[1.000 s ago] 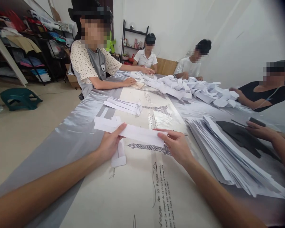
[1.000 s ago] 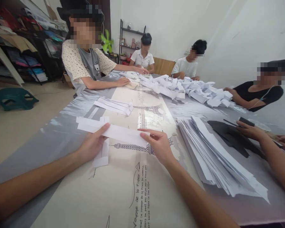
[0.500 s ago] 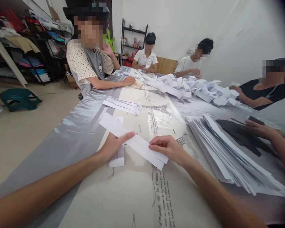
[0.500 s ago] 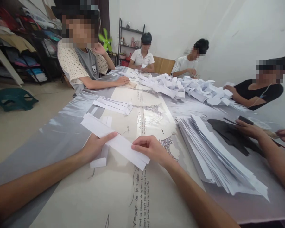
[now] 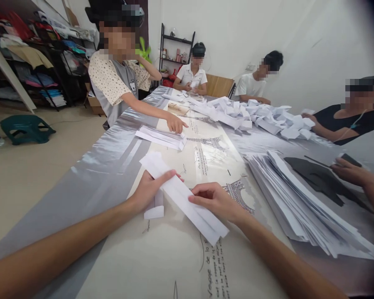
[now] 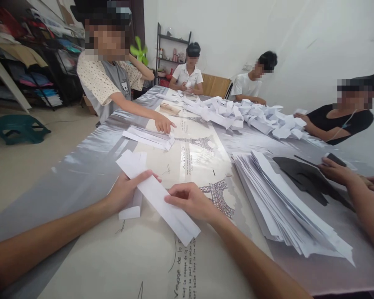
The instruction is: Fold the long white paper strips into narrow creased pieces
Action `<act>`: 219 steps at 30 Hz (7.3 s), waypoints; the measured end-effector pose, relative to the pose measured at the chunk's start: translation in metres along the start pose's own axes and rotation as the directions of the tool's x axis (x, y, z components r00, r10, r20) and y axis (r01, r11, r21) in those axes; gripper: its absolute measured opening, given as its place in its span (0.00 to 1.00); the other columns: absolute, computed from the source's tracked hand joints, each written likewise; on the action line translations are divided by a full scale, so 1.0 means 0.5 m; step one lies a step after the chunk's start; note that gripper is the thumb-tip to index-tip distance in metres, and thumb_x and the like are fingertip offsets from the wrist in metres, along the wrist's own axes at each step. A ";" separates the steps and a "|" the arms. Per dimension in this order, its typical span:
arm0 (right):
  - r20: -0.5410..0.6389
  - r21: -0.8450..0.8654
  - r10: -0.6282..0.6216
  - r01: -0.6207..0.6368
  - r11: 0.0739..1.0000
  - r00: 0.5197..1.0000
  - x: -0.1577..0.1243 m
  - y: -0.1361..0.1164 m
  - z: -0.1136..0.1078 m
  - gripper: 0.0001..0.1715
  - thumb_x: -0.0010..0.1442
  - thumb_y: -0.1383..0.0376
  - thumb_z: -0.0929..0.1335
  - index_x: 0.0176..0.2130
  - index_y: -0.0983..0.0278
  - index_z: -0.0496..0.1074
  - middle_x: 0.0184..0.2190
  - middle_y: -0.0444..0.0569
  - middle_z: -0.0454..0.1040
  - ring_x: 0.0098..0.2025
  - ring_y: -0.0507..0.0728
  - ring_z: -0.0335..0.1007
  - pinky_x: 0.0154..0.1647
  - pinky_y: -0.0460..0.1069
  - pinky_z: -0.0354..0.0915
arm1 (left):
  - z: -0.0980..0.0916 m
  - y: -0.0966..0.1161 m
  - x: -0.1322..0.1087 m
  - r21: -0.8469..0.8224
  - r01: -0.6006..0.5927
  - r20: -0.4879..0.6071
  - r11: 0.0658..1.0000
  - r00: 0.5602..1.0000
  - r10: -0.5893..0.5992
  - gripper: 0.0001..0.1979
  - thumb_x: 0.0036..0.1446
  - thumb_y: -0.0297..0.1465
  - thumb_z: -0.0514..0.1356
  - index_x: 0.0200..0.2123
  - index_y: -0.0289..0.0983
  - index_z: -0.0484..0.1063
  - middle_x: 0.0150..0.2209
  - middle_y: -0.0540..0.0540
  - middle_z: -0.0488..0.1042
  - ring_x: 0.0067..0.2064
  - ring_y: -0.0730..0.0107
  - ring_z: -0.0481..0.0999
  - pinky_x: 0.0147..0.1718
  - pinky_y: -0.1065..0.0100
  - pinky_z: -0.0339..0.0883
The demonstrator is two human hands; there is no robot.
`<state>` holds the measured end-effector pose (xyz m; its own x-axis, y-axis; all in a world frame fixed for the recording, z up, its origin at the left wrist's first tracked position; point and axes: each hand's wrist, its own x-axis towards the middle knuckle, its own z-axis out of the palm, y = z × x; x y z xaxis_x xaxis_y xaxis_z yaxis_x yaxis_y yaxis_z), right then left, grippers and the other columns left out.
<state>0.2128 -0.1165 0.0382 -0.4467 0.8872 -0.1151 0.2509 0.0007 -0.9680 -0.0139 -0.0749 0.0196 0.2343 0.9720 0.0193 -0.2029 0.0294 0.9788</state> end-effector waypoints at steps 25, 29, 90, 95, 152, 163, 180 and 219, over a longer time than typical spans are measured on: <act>0.148 -0.042 0.074 -0.068 0.997 0.986 -0.010 0.008 -0.073 0.15 0.65 0.52 0.71 0.41 0.62 0.77 0.35 0.46 0.78 0.34 0.52 0.74 0.33 0.48 0.68 | -0.077 0.041 0.047 -0.039 -0.102 -0.156 0.994 0.983 0.095 0.19 0.53 0.47 0.69 0.35 0.36 0.83 0.40 0.38 0.84 0.49 0.50 0.81 0.46 0.63 0.73; 0.063 -0.056 0.042 -0.039 0.998 0.997 -0.011 0.009 -0.091 0.17 0.64 0.52 0.71 0.42 0.62 0.78 0.38 0.49 0.79 0.37 0.55 0.76 0.36 0.51 0.71 | -0.112 0.043 0.069 0.015 -0.131 -0.133 0.991 0.982 0.132 0.17 0.53 0.46 0.70 0.34 0.38 0.84 0.40 0.40 0.83 0.44 0.56 0.81 0.41 0.66 0.73; -0.047 -0.725 -0.210 0.111 0.680 0.977 -0.008 0.039 -0.084 0.18 0.72 0.62 0.61 0.56 0.56 0.74 0.44 0.49 0.79 0.37 0.56 0.74 0.36 0.53 0.70 | -0.106 -0.002 0.046 0.656 -0.734 0.670 0.177 0.674 0.313 0.15 0.73 0.33 0.51 0.37 0.37 0.75 0.39 0.46 0.77 0.41 0.68 0.76 0.42 0.67 0.69; -0.033 -0.803 -0.291 0.148 0.577 0.956 0.000 0.045 -0.069 0.20 0.73 0.66 0.59 0.56 0.57 0.74 0.47 0.52 0.76 0.43 0.59 0.74 0.42 0.56 0.71 | -0.105 -0.019 0.052 0.679 -0.734 0.679 0.017 0.637 0.366 0.13 0.74 0.30 0.49 0.45 0.37 0.74 0.43 0.44 0.77 0.43 0.67 0.76 0.44 0.64 0.69; 0.004 -0.827 -0.204 0.118 0.549 0.979 0.010 0.042 -0.077 0.11 0.72 0.59 0.63 0.38 0.60 0.69 0.35 0.45 0.72 0.30 0.53 0.65 0.30 0.48 0.60 | -0.098 0.006 0.046 0.511 -0.813 0.854 -0.279 0.443 0.273 0.14 0.70 0.21 0.48 0.48 0.37 0.72 0.47 0.41 0.75 0.48 0.62 0.74 0.49 0.60 0.67; 0.232 -0.914 -0.338 0.323 0.244 0.912 -0.001 0.028 -0.024 0.28 0.66 0.78 0.57 0.59 0.61 0.68 0.44 0.53 0.69 0.32 0.53 0.62 0.28 0.48 0.59 | -0.076 0.000 0.026 0.432 -0.838 0.901 -0.333 0.410 0.140 0.13 0.70 0.21 0.51 0.53 0.31 0.69 0.48 0.41 0.77 0.45 0.62 0.75 0.44 0.62 0.72; 0.013 -0.839 -0.144 0.090 0.537 0.989 -0.024 0.007 -0.064 0.19 0.71 0.64 0.62 0.35 0.61 0.80 0.39 0.50 0.72 0.25 0.50 0.61 0.28 0.50 0.60 | -0.064 -0.011 -0.008 0.572 -0.727 0.785 -0.380 0.619 -0.002 0.19 0.67 0.20 0.51 0.60 0.33 0.64 0.51 0.39 0.72 0.47 0.61 0.72 0.27 0.68 0.68; 0.018 -0.654 -0.308 0.244 0.716 0.951 -0.005 0.027 -0.059 0.15 0.70 0.64 0.64 0.50 0.60 0.78 0.41 0.51 0.76 0.35 0.54 0.73 0.38 0.51 0.70 | -0.045 0.002 -0.016 0.637 -0.741 0.767 -0.212 0.635 0.089 0.15 0.72 0.26 0.48 0.56 0.34 0.70 0.50 0.40 0.75 0.47 0.61 0.73 0.41 0.63 0.72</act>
<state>0.2424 -0.1050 0.0321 -0.5179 0.8354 0.1842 0.6326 0.5189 -0.5749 -0.0372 -0.0776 0.0161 0.8603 0.4406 0.2565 0.4755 -0.8749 -0.0916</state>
